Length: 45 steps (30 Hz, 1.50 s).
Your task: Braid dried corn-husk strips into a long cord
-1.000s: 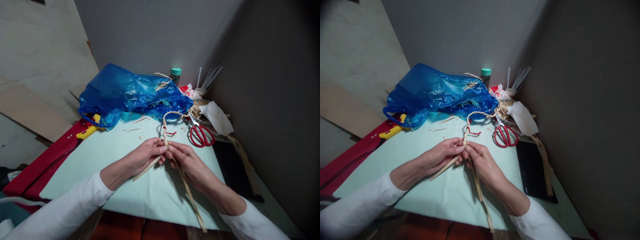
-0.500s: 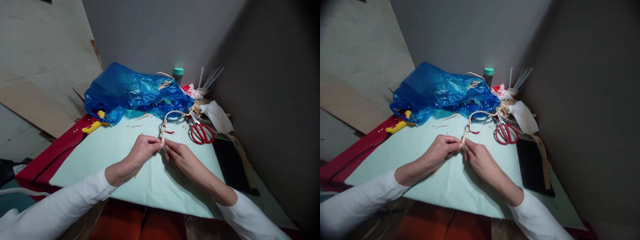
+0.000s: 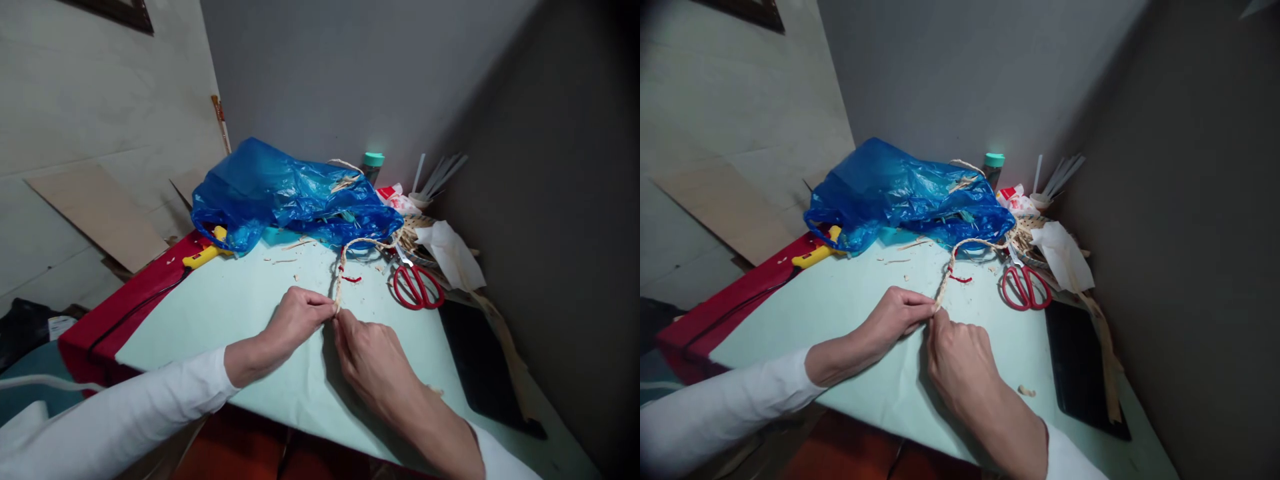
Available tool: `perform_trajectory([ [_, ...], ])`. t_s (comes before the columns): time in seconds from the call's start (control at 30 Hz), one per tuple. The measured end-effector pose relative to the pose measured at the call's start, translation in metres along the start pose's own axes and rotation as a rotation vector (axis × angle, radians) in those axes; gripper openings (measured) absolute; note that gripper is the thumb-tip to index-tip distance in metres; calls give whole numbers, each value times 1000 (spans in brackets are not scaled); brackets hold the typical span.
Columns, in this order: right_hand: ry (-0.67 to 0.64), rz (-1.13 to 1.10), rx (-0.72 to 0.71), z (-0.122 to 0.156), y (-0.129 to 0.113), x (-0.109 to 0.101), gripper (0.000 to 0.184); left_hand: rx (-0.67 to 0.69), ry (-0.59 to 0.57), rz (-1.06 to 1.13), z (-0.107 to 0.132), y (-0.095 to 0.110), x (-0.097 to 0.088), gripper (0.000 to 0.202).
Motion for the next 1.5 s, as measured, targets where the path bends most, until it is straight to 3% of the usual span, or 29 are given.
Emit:
perform_trajectory([
  [0.13, -6, 112, -57, 1, -10, 3, 23, -26, -140, 121, 4, 1, 8, 26],
  [0.2, 57, 103, -122, 4, -16, -1, 21, -62, -141, 178, 3, -2, 6, 23],
  [0.27, 159, -19, -196, 8, -18, -12, 14, -104, -125, 218, 1, -6, 4, 23],
  [0.3, 220, -121, -206, 10, -15, -19, 19, -118, -127, 235, 0, -7, 3, 23],
  [0.37, 356, -348, -124, 13, 3, -35, 30, -126, -153, 270, -1, -7, 4, 24],
  [0.43, 438, -560, 22, 14, 27, -42, 29, -127, -183, 308, -2, -6, 5, 24],
  [0.5, 372, -803, 71, 6, 36, -33, 25, -116, -207, 319, -1, -4, 6, 24],
  [0.6, 153, -1163, 31, -7, 26, -7, 27, -101, -209, 269, 0, -3, 7, 25],
  [0.67, 116, -1264, 52, -10, 23, 4, 28, -67, -174, 203, 0, -1, 6, 23],
  [0.8, 172, -1219, 55, -12, 28, 9, 26, 61, -122, -54, 3, 10, 4, 22],
  [0.97, 219, -1114, 64, -10, 35, 7, 28, 169, 32, -382, 10, 23, -2, 23],
  [1.17, 282, -978, 90, -6, 38, -1, 32, 428, 184, -626, 28, 47, 2, 23],
  [1.3, 318, -968, 93, -4, 40, -3, 29, 616, 202, -722, 40, 53, 12, 26],
  [1.5, 265, -1061, 95, -7, 41, 4, 30, 905, 257, -952, 57, 52, 29, 21],
])
Point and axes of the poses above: each hand's wrist, its own z-axis away from the middle knuckle, its own x-axis out of the palm, y = z × x, the point moved 9 cm from there along -z, towards the middle knuckle, and after that the axes turned 9 degrees about -x, right-handed, at the moved point
